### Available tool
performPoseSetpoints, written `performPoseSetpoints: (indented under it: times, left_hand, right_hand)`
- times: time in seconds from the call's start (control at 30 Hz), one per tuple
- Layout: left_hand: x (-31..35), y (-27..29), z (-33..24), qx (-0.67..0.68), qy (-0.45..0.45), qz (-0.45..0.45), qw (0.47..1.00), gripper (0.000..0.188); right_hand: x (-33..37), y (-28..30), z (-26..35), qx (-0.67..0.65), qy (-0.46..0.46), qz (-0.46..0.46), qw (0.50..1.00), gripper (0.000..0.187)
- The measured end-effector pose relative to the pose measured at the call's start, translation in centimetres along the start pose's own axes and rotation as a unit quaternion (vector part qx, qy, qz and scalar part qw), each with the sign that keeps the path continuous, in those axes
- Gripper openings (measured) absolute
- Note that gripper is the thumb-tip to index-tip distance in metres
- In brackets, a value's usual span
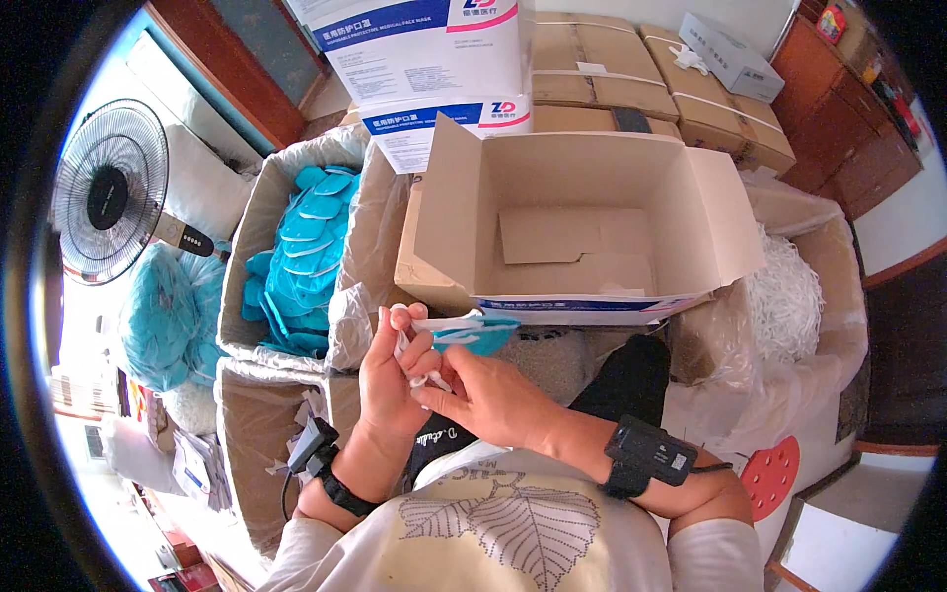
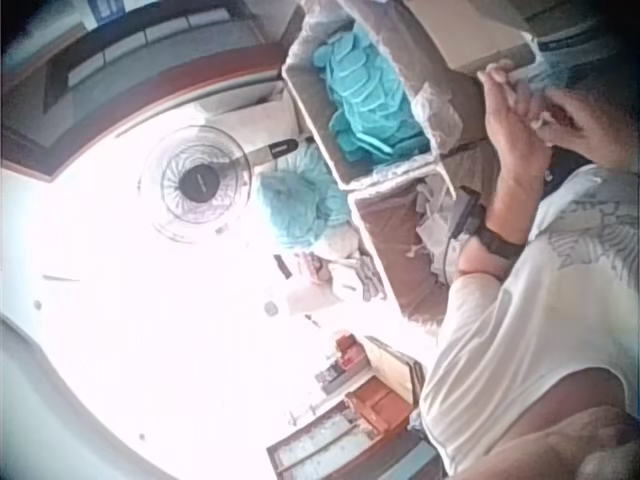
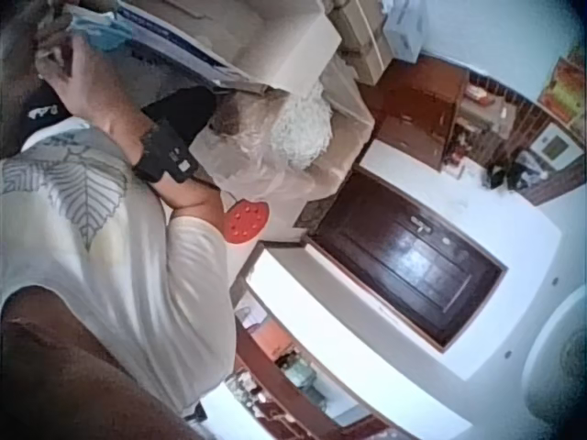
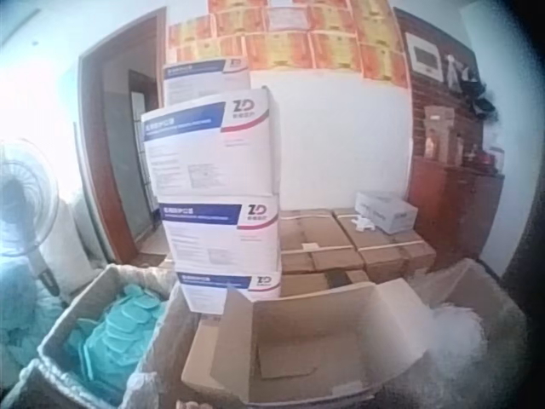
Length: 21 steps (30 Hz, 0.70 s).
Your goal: Unpacking and inspecting face masks from their packaging.
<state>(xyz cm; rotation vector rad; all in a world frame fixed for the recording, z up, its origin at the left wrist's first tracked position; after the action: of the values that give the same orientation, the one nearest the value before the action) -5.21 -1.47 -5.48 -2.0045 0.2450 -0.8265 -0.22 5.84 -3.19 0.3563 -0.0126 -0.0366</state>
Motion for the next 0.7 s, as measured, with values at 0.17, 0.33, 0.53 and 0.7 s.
performPoseSetpoints:
  times: [0.17,0.33,0.53,0.7]
  left_hand:
    - [0.4,0.0,-0.4,-0.094,-0.128,-0.054,0.986,0.025]
    - [0.8,0.4,-0.2,-0.127,-0.14,-0.048,0.981,0.026]
    - [1.1,0.6,0.0,-0.165,-0.165,-0.064,0.97,0.026]
    - [0.8,1.3,-0.1,-0.13,-0.153,-0.131,0.971,0.025]
  right_hand:
    - [0.3,-0.9,0.2,-0.03,-0.026,0.046,0.998,0.032]
    - [0.3,-1.5,-1.2,-0.091,-0.028,0.063,0.993,0.027]
    - [0.9,-3.1,-2.5,-0.315,-0.2,0.142,0.917,0.02]
    - [0.9,-3.7,-2.6,-0.299,-0.181,0.13,0.928,0.029]
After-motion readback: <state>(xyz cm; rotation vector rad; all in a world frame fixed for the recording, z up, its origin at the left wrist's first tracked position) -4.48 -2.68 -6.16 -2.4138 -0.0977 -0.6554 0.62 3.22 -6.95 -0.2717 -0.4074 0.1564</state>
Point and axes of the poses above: each hand's wrist, its own x-axis away from the middle knuckle, its own y-axis out of the back of the hand, z = x × y, the point moved 7 cm from there along -x, towards the middle knuckle, and after that the axes turned 12 degrees about -z, right-handed, at the moved point
